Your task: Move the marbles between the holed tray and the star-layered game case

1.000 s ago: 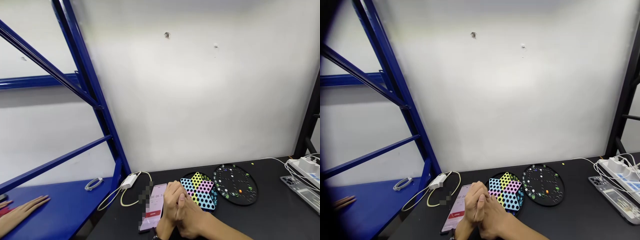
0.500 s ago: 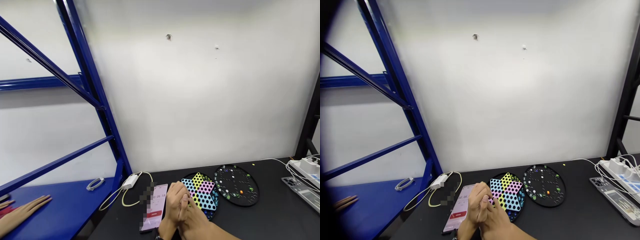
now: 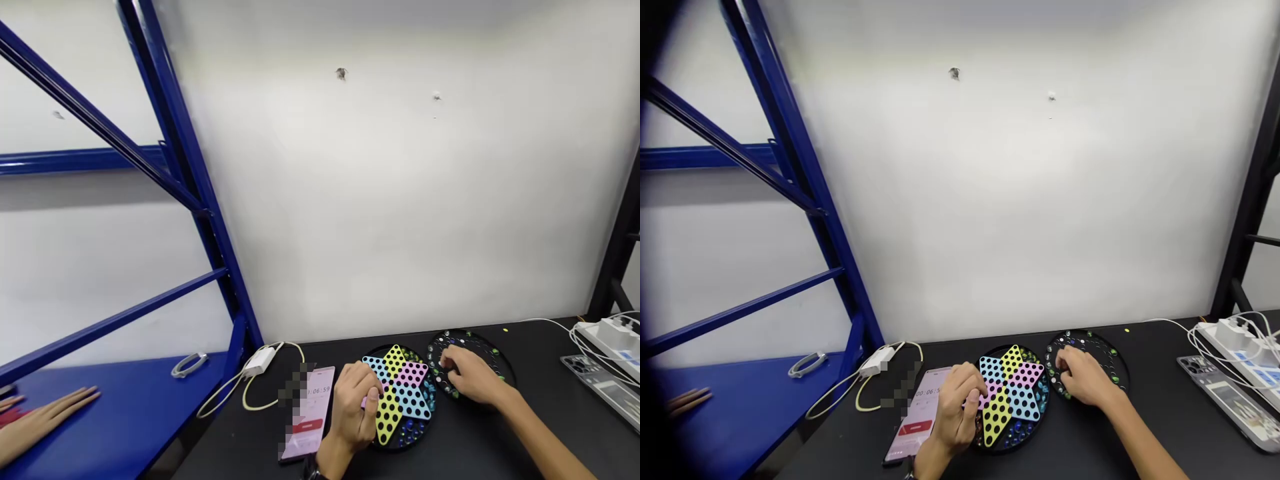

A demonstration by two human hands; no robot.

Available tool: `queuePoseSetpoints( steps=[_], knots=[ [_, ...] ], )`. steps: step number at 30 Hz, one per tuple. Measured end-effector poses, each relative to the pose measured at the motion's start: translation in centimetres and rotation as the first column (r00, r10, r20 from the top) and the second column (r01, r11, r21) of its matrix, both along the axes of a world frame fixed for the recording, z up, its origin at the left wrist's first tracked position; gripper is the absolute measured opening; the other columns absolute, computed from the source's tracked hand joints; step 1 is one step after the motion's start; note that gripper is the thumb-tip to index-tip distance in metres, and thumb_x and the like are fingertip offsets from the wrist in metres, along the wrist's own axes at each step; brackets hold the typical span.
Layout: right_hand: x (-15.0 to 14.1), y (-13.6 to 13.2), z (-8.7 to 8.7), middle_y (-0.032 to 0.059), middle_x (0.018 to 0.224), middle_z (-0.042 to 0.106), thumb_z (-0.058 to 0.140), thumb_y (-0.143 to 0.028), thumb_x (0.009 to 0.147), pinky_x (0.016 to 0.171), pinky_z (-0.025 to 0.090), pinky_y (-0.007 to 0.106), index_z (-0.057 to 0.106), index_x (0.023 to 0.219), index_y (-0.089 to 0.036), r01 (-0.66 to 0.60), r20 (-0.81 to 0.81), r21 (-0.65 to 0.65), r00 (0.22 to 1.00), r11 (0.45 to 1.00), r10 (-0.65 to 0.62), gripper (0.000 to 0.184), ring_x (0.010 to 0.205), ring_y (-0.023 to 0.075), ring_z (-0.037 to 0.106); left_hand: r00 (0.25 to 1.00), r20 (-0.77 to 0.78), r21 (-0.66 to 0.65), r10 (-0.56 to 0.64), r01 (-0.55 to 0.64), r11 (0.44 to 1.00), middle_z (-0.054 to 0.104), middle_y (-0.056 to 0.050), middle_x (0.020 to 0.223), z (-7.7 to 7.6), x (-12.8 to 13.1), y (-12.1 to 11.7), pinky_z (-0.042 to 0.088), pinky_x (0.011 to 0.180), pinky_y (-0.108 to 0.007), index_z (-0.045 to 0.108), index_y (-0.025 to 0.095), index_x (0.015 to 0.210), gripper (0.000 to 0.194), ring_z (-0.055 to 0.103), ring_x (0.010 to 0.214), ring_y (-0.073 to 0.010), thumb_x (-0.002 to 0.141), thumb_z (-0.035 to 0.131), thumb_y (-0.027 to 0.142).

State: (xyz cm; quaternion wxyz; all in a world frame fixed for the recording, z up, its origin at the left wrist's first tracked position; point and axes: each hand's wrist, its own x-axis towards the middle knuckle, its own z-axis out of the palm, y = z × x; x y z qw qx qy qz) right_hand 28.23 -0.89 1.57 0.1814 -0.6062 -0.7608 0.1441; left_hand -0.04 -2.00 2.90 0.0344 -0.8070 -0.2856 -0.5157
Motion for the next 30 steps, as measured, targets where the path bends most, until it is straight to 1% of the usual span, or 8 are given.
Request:
queuePoseSetpoints(
  steps=[3, 6, 10, 15, 20, 24, 27, 30],
  knots=[
    [3.3, -0.1, -0.9, 0.001, 0.089, 0.062, 0.052, -0.008, 0.068, 0.07, 0.041, 0.026, 0.062, 0.087, -0.023, -0.042, -0.111, -0.15, 0.993, 0.988, 0.026, 0.027, 0.079, 0.0164, 0.055, 1.0, -0.023, 0.005, 0.001, -0.001, 1.0, 0.054, -0.001, 0.063, 0.0, 0.1, 0.0, 0.033, 0.061, -0.033, 0.049, 0.021, 0.068, 0.035, 0.049, 0.059, -0.0157, 0.096, 0.028, 0.02],
    [4.1, -0.4, -1.6, 0.001, 0.088, 0.061, 0.055, -0.01, 0.067, 0.065, 0.04, 0.026, 0.064, 0.089, -0.023, -0.07, -0.16, -0.238, 0.987, 0.969, 0.032, 0.027, 0.074, 0.0157, 0.054, 1.0, -0.03, 0.003, -0.001, 0.001, 1.0, 0.054, -0.001, 0.063, 0.1, 0.2, -0.1, 0.033, 0.061, -0.033, 0.05, 0.021, 0.067, 0.034, 0.049, 0.059, -0.0157, 0.095, 0.029, 0.018],
    [3.5, -0.1, -1.4, 0.0007, 0.079, 0.059, 0.054, -0.015, 0.07, 0.067, 0.041, 0.027, 0.064, 0.085, -0.021, -0.078, -0.243, -0.169, 0.969, 0.983, 0.036, 0.019, 0.074, 0.0166, 0.053, 1.0, -0.015, 0.001, -0.004, 0.004, 1.0, 0.055, -0.002, 0.062, 0.3, 0.3, -0.1, 0.034, 0.061, -0.033, 0.05, 0.02, 0.066, 0.033, 0.05, 0.058, -0.0162, 0.093, 0.031, 0.016],
    [2.9, 0.7, -0.7, 0.0002, 0.08, 0.055, 0.038, -0.02, 0.081, 0.062, 0.042, 0.027, 0.056, 0.095, -0.021, -0.038, -0.557, -0.079, 0.83, 0.996, -0.012, 0.023, 0.069, 0.0154, 0.053, 0.999, -0.035, 0.004, -0.007, 0.007, 1.0, 0.054, -0.001, 0.063, 0.2, 0.2, -0.1, 0.033, 0.062, -0.032, 0.05, 0.021, 0.068, 0.033, 0.049, 0.059, -0.0159, 0.094, 0.031, 0.016],
    [2.1, 0.1, -1.2, -0.0009, 0.073, 0.054, 0.04, -0.019, 0.081, 0.068, 0.04, 0.028, 0.056, 0.086, -0.022, -0.011, -0.287, -0.077, 0.958, 0.997, -0.011, 0.017, 0.074, 0.0174, 0.052, 0.999, -0.037, -0.001, -0.011, 0.011, 1.0, 0.054, -0.001, 0.063, 0.2, 0.2, 0.0, 0.032, 0.061, -0.033, 0.049, 0.02, 0.067, 0.032, 0.048, 0.06, -0.0163, 0.094, 0.032, 0.015],
    [1.2, -0.5, -1.8, -0.0004, 0.08, 0.056, 0.052, -0.024, 0.08, 0.071, 0.038, 0.027, 0.057, 0.092, -0.023, -0.065, -0.142, -0.2, 0.989, 0.978, 0.037, 0.013, 0.083, 0.0186, 0.052, 1.0, -0.027, -0.003, -0.015, 0.015, 1.0, 0.054, -0.001, 0.064, 0.3, 0.3, -0.1, 0.032, 0.062, -0.032, 0.049, 0.02, 0.068, 0.032, 0.049, 0.061, -0.0154, 0.095, 0.032, 0.017],
    [0.9, -0.6, -1.9, 0.0002, 0.079, 0.057, 0.054, -0.032, 0.084, 0.07, 0.037, 0.027, 0.057, 0.088, -0.022, -0.09, -0.189, -0.232, 0.981, 0.968, 0.046, 0.011, 0.082, 0.0188, 0.051, 0.999, -0.026, -0.001, -0.022, 0.022, 1.0, 0.054, 0.0, 0.064, 0.4, 0.3, -0.1, 0.032, 0.063, -0.031, 0.049, 0.02, 0.068, 0.033, 0.049, 0.062, -0.0152, 0.095, 0.03, 0.017],
    [1.0, -0.2, -1.7, -0.003, 0.068, 0.05, 0.052, -0.038, 0.085, 0.062, 0.034, 0.026, 0.053, 0.08, -0.022, -0.108, -0.425, -0.221, 0.905, 0.969, 0.005, 0.017, 0.068, 0.0147, 0.046, 0.999, -0.023, -0.001, -0.025, 0.025, 1.0, 0.054, 0.0, 0.064, 0.4, 0.3, -0.1, 0.032, 0.063, -0.031, 0.048, 0.021, 0.069, 0.032, 0.048, 0.062, -0.0154, 0.095, 0.031, 0.018]
  ],
)
